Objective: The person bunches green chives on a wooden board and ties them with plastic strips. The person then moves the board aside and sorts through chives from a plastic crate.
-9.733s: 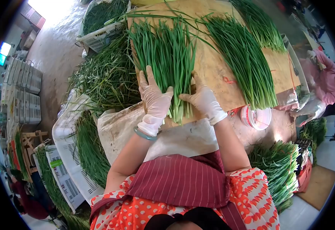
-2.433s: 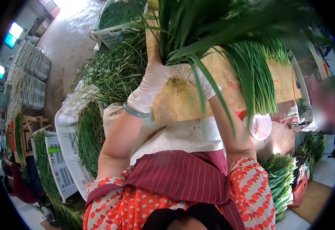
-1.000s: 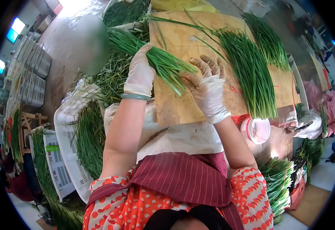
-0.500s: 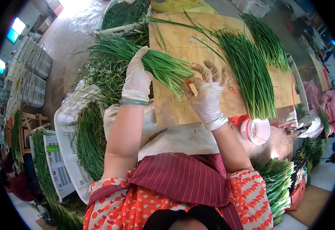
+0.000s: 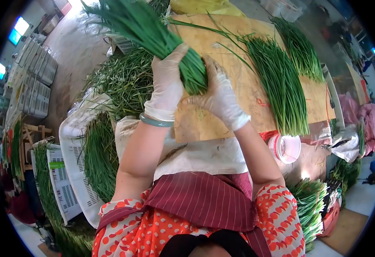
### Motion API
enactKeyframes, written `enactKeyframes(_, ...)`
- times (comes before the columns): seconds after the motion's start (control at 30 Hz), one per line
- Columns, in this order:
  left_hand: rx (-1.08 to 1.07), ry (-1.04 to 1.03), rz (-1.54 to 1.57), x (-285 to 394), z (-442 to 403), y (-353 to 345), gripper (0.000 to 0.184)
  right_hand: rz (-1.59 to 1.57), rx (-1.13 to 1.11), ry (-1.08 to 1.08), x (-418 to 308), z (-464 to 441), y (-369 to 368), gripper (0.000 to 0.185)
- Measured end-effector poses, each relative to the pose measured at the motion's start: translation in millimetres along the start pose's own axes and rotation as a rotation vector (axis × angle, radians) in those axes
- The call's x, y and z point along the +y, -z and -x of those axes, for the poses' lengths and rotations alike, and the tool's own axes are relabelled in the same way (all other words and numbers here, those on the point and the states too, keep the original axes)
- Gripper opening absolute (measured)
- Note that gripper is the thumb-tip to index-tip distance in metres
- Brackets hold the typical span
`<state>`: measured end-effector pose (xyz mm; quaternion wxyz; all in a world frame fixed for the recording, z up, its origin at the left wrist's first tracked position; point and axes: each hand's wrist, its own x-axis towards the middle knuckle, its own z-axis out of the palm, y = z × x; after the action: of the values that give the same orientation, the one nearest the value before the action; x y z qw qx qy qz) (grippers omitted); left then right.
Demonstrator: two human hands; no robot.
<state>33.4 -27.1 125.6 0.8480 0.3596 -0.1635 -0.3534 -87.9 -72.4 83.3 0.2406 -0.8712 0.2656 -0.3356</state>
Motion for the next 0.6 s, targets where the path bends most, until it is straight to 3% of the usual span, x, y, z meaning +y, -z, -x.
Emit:
enactKeyframes(0.03, -0.097, -0.105, 0.007, 4.8, 4.5, -9.9, 0.02, -0.214, -0.015, -0.035, 4.4, -4.0, -7.5, 0.106)
enactKeyframes(0.1, -0.159, -0.127, -0.043, 10.1, 8.7, -15.2, 0.023, -0.538, 0.025, -0.082, 10.2, -9.5, -18.7, 0.11)
enactKeyframes(0.17, -0.275, -0.254, -0.309, 11.7, 12.9, -16.5, 0.033, -0.755, 0.125, -0.093, 7.9, -14.5, -21.2, 0.109)
enactKeyframes(0.23, -0.233, -0.493, -0.449, -15.4, 9.5, -5.1, 0.036, -0.708, 0.159, -0.077, 14.3, -4.6, -37.6, 0.1)
enactKeyframes(0.33, -0.145, -0.176, -0.436, -41.9, 9.7, 13.5, 0.032, -0.473, 0.149, -0.23, 47.8, 2.3, -75.2, 0.09)
enactKeyframes(0.43, -0.211, -0.127, -0.333, -36.8, 12.0, 13.4, 0.03, -0.258, 0.139, -0.144, 44.4, 2.1, -60.8, 0.087)
enactKeyframes(0.5, -0.204, -0.209, -0.234, -24.2, 10.7, 4.6, 0.025, -0.111, 0.138, -0.086, 41.5, 1.4, -45.9, 0.085)
enactKeyframes(0.53, -0.203, -0.06, -0.059, -17.8, 8.2, 6.7, 0.026, 0.069, 0.145, -0.022, 36.1, -0.1, -33.7, 0.082)
enactKeyframes(0.57, -0.199, 0.09, 0.116, -13.2, 5.5, 7.6, 0.026, 0.067, 0.152, -0.014, 33.3, -1.2, -24.9, 0.082)
enactKeyframes(0.6, -0.159, 0.1, 0.167, -14.9, 1.4, 10.9, 0.028, -0.053, 0.063, -0.079, 30.6, -1.5, -18.4, 0.08)
